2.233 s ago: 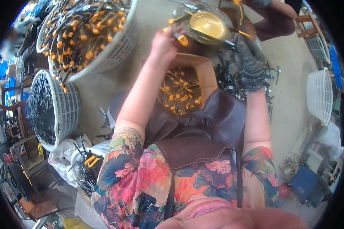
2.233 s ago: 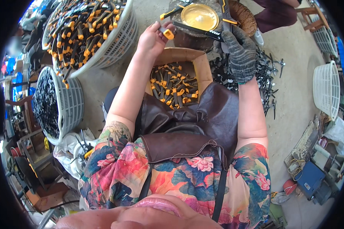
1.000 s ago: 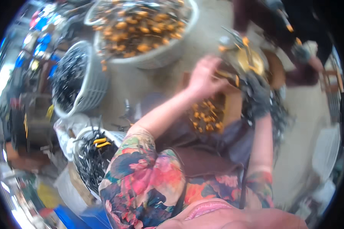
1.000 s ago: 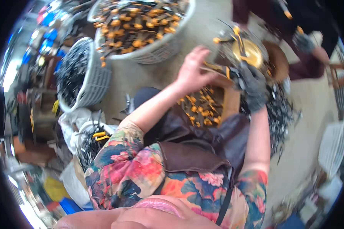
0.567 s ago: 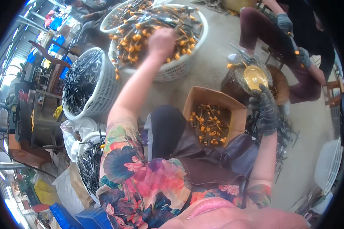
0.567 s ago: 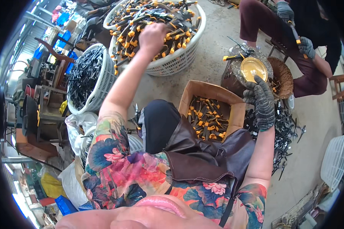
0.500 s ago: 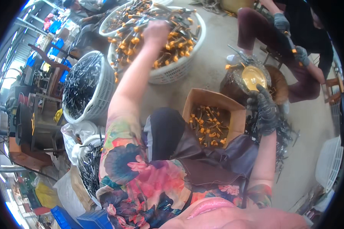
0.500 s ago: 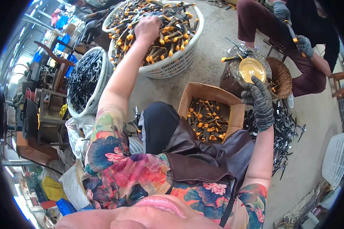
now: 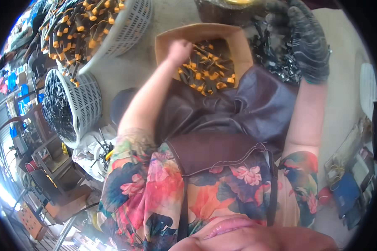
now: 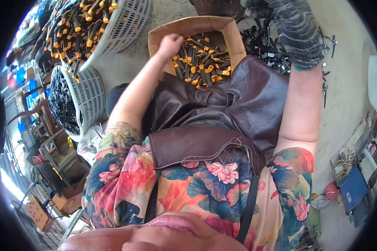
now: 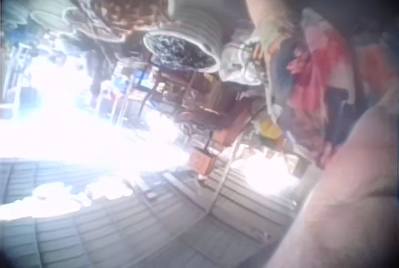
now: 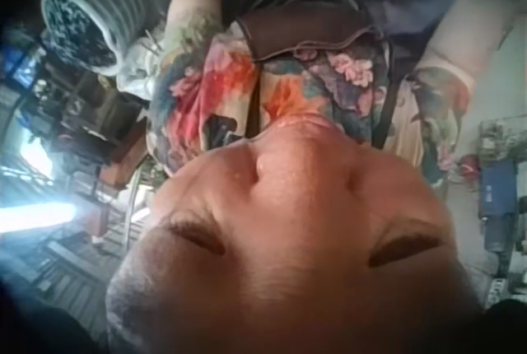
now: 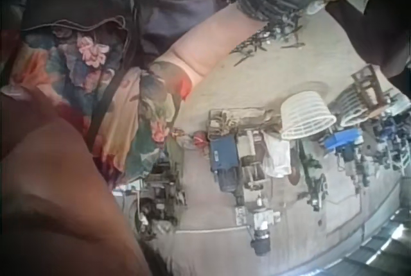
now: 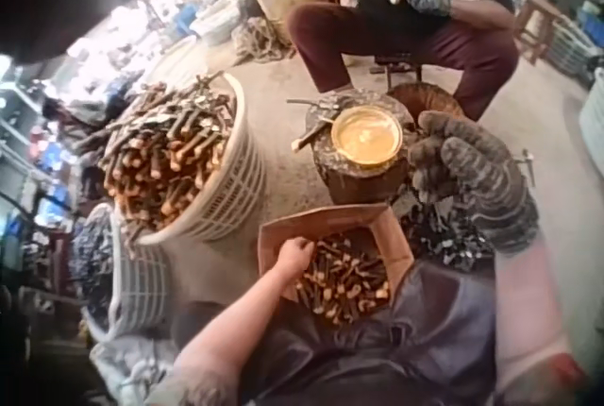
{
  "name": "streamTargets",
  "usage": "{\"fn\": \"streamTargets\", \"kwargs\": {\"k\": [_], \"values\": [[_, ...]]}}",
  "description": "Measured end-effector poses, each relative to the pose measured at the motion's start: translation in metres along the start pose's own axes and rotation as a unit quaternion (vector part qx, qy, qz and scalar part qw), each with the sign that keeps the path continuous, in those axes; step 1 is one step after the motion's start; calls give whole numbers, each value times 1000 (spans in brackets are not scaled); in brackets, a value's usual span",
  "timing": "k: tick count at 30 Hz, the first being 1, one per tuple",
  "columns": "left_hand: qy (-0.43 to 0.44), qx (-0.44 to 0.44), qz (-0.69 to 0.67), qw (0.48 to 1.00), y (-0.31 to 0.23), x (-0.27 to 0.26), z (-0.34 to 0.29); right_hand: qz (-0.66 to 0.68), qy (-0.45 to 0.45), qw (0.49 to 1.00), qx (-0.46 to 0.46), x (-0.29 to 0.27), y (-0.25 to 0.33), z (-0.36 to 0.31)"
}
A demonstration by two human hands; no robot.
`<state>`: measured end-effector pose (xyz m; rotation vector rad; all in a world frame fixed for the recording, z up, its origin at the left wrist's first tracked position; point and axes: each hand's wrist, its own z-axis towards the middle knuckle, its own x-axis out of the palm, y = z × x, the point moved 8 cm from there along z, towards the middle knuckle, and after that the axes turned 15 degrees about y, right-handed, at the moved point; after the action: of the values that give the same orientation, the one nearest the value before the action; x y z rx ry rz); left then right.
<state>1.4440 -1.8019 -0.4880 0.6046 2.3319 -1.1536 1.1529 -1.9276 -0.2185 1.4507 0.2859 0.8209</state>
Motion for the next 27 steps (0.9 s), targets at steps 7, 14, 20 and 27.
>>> {"fn": "streamTargets", "kwargs": {"k": [7, 14, 20, 27], "values": [[55, -195, -36, 978, 86, 99, -23, -58, 26, 993, -97, -27, 26, -35], [100, 134, 287, 943, 6, 132, -35, -90, -27, 993, -66, -72, 44, -50], [88, 263, 252, 927, 12, 117, -49, -73, -3, 995, -65, -66, 16, -41], [-48, -34, -60, 996, 22, 65, -19, -91, 1, 995, -37, -87, 11, -36]]}}
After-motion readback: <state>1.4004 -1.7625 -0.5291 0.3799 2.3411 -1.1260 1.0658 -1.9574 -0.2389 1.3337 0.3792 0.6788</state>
